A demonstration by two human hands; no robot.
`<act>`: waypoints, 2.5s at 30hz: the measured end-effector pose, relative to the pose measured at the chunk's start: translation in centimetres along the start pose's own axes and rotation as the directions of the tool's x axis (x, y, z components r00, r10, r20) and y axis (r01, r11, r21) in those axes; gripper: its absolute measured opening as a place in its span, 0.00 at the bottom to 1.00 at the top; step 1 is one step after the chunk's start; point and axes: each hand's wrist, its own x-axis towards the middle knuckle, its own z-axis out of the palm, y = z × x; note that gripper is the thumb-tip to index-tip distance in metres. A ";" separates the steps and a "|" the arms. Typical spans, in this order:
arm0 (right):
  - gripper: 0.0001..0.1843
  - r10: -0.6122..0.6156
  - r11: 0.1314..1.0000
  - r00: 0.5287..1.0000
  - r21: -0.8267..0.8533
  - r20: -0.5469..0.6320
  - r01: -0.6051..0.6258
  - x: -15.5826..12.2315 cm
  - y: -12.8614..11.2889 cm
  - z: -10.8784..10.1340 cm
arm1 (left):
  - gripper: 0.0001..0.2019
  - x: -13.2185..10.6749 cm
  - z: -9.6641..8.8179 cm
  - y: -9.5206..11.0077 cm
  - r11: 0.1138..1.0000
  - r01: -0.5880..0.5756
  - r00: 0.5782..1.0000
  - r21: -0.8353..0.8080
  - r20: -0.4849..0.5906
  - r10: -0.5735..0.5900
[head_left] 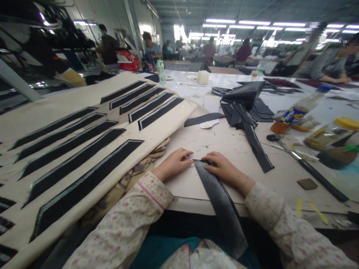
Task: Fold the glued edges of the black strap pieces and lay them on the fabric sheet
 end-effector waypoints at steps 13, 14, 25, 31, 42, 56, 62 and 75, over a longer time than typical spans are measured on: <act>0.10 0.006 1.000 1.000 -0.007 0.005 -0.006 -0.1 -0.3 -0.1 | 0.09 0.1 1.8 0.9 0.980 -0.125 0.990 0.152 -0.041 0.133; 0.10 0.002 1.000 1.000 -0.005 0.006 -0.002 -0.1 -0.3 -0.2 | 0.09 0.0 1.7 0.9 0.979 -0.129 0.990 0.156 -0.034 0.136; 0.10 -0.074 0.995 0.997 -0.071 0.029 0.076 -0.4 -0.6 -0.6 | 0.08 0.0 1.0 1.7 0.932 -0.218 0.976 0.289 0.062 0.209; 0.11 -0.122 0.981 0.991 -0.147 0.062 0.130 -0.5 -1.0 -0.7 | 0.09 -0.7 0.5 2.2 0.842 -0.312 0.949 0.440 0.184 0.256; 0.14 -0.150 0.966 0.983 -0.198 0.103 0.168 -0.9 -1.8 -1.0 | 0.15 -1.5 0.2 0.9 0.917 -0.245 0.969 0.313 0.111 0.221; 0.18 -0.004 0.998 0.993 0.060 -0.119 0.011 -1.2 1.9 -1.1 | 0.15 -1.7 3.5 4.2 0.876 -0.163 0.986 0.453 0.035 0.165; 0.17 -0.089 0.995 0.992 0.026 -0.084 0.092 -0.9 1.7 -1.0 | 0.17 -1.3 3.0 4.6 0.857 -0.143 0.990 0.495 0.068 0.126; 0.13 -0.201 0.964 0.979 -0.187 -0.034 0.192 -1.3 1.2 -1.0 | 0.16 -0.9 2.5 6.0 0.761 -0.184 0.981 0.622 0.167 0.100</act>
